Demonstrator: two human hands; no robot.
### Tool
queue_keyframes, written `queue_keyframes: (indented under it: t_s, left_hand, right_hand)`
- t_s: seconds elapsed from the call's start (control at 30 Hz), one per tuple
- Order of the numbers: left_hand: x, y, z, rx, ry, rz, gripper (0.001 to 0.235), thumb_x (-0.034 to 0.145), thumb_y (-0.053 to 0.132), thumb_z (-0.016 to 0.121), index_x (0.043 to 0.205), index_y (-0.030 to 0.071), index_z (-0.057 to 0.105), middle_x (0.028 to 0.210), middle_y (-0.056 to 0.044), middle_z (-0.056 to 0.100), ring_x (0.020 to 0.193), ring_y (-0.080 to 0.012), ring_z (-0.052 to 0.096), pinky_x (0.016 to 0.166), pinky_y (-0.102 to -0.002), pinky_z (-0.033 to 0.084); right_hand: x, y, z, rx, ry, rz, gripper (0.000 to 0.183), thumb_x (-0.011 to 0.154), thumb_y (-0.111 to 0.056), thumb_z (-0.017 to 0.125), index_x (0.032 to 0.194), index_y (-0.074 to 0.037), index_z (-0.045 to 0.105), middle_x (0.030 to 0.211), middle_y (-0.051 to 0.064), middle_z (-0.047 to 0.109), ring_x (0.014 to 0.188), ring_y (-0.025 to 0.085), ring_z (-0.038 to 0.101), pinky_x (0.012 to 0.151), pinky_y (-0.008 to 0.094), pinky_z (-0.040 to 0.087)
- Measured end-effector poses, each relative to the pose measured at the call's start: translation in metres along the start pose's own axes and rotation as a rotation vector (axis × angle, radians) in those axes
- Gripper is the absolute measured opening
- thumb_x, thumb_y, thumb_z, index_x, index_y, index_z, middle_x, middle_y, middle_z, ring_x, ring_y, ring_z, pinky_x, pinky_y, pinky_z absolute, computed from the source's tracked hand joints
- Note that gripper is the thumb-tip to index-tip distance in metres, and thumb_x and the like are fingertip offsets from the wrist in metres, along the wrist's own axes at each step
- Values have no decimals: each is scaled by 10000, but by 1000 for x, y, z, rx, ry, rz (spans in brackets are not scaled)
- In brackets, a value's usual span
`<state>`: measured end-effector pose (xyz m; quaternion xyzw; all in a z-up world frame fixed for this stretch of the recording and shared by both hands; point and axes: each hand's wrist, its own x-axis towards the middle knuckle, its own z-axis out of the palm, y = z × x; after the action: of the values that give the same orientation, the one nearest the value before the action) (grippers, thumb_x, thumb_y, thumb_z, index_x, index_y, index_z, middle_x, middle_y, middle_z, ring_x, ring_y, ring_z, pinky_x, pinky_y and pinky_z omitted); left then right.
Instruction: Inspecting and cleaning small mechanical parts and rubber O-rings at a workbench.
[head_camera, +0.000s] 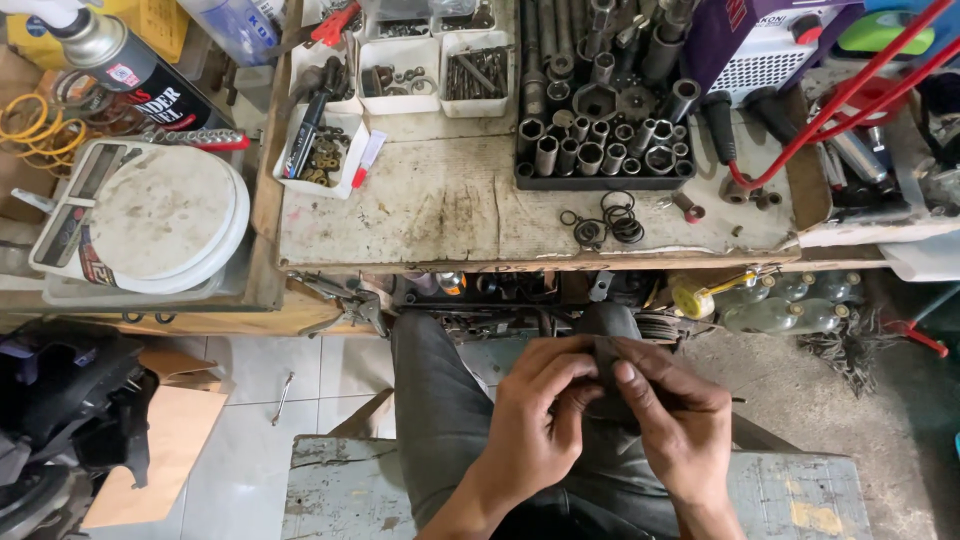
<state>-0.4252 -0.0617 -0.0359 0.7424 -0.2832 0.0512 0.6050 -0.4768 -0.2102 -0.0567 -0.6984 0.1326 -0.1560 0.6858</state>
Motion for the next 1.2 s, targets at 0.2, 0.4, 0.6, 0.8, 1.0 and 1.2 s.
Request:
queue_keyframes:
  t_s: [0.2,0.4,0.6,0.8,1.0,1.2]
  left_hand:
    - [-2,1,2,66,-43,15,233,813,-58,657,1027,35,668,1391,-88,664,1225,-322,584,1072,-421,475]
    - [7,-9,0,21,-89,49,176,820,-31,674,984,30,653,1479,-159,553,1294,-385,534,1091,-488,463]
    - [1,-13,0,-217,-168,-195,121,921,6,599,1017,-30,663,1373,-160,613,1131,-285,632,926,-365,520]
    - [20,-45,-10,-26,-73,-48,216,974,178,657,1037,-20,712,1271,-208,655,749,-214,639,561,-272,561]
    - [180,-98,-130,648,360,321,252,882,-92,672,1075,62,719,1062,-132,715,833,-222,674,743,-364,573]
    - [266,-141,-176,883,425,447,67,868,10,737,834,-11,683,737,-142,663,646,-317,577,608,-452,490]
  right_hand:
    - [-6,39,-10,427,-13,153,311,921,66,650,1224,97,715,1168,238,765,967,217,694,876,268,538]
    - [1,53,-15,702,-42,228,265,927,75,651,1183,70,720,1107,190,738,923,211,682,878,318,555]
    - [0,65,-12,576,87,183,176,885,67,723,1058,45,753,949,122,745,790,130,647,752,234,520]
    - [5,48,-11,466,13,65,181,978,38,636,1129,76,727,995,131,739,813,144,658,780,227,542]
    - [-5,60,-29,460,101,74,190,962,47,657,1140,73,717,993,130,747,813,128,651,791,215,515]
    - [-15,71,-38,508,187,112,151,951,67,654,1091,75,712,1104,148,740,897,168,665,877,252,533]
